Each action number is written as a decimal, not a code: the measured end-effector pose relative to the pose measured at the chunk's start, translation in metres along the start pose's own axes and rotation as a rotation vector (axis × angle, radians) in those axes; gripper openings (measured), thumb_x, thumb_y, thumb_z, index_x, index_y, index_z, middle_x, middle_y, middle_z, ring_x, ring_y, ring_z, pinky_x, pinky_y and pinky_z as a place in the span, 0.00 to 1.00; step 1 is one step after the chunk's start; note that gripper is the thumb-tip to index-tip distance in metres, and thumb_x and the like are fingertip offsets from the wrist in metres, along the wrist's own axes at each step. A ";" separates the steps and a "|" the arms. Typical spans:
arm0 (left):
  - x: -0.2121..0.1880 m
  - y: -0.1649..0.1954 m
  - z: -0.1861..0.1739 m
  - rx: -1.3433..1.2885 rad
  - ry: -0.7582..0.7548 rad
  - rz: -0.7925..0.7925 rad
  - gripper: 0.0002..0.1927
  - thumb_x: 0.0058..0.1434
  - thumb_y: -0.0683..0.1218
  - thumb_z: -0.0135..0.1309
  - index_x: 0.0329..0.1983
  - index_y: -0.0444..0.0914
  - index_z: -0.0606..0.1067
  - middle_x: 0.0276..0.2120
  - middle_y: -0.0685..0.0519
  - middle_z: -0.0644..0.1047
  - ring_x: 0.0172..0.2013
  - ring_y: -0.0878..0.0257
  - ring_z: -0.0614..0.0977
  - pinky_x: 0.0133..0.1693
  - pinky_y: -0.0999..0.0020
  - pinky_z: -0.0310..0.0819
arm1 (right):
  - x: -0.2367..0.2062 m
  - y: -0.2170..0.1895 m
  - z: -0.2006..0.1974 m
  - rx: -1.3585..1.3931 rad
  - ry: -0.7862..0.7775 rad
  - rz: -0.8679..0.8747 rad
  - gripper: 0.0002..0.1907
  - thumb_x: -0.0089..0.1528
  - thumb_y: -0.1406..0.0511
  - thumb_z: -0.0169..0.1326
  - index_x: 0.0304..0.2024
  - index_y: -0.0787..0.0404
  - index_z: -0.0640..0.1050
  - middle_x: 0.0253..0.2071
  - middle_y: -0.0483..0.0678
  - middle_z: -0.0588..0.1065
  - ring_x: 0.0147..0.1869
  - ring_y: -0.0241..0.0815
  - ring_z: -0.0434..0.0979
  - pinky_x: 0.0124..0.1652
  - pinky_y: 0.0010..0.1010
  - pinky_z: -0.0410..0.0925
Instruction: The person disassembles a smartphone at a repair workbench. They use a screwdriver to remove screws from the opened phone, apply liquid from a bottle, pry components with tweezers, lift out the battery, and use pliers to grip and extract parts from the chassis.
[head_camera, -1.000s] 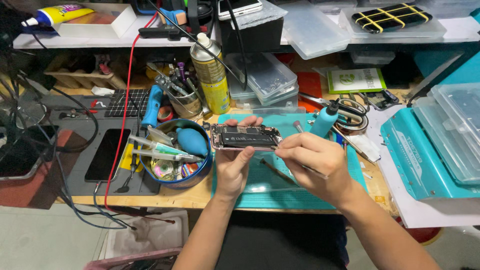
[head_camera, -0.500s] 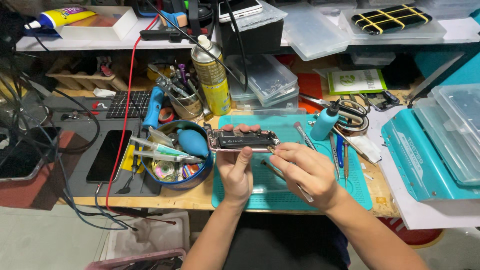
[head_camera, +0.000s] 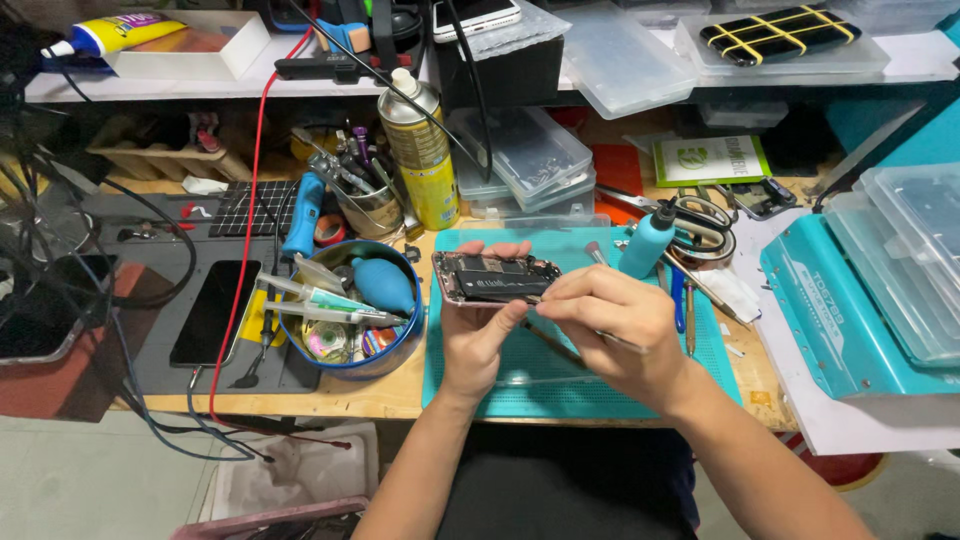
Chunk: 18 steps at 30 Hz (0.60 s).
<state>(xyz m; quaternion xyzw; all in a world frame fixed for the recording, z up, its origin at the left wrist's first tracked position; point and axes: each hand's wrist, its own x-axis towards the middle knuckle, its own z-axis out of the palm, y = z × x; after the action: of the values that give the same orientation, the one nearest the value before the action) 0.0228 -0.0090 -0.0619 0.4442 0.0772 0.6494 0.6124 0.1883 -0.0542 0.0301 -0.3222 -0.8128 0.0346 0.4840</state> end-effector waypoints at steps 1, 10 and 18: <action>0.001 -0.001 0.000 -0.019 0.008 0.015 0.34 0.64 0.35 0.60 0.69 0.38 0.57 0.61 0.46 0.70 0.67 0.49 0.71 0.66 0.52 0.69 | 0.001 -0.001 0.002 -0.050 0.004 -0.042 0.13 0.52 0.79 0.62 0.39 0.65 0.81 0.38 0.49 0.78 0.45 0.47 0.83 0.44 0.33 0.75; -0.005 -0.014 0.006 -0.070 0.120 0.115 0.32 0.65 0.35 0.61 0.68 0.37 0.60 0.57 0.47 0.71 0.63 0.47 0.75 0.66 0.52 0.70 | -0.001 0.002 0.016 -0.178 0.089 -0.252 0.15 0.52 0.79 0.62 0.42 0.68 0.80 0.38 0.52 0.77 0.45 0.53 0.82 0.42 0.36 0.76; -0.008 -0.018 0.010 -0.050 0.190 0.110 0.32 0.64 0.34 0.61 0.67 0.36 0.60 0.57 0.47 0.71 0.62 0.48 0.75 0.65 0.52 0.71 | -0.007 0.007 0.020 -0.179 0.115 -0.272 0.15 0.53 0.79 0.63 0.42 0.68 0.79 0.39 0.53 0.78 0.45 0.53 0.83 0.41 0.35 0.76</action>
<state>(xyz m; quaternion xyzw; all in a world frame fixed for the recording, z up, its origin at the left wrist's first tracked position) 0.0416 -0.0163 -0.0711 0.3690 0.0943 0.7230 0.5765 0.1776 -0.0470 0.0113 -0.2525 -0.8197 -0.1224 0.4993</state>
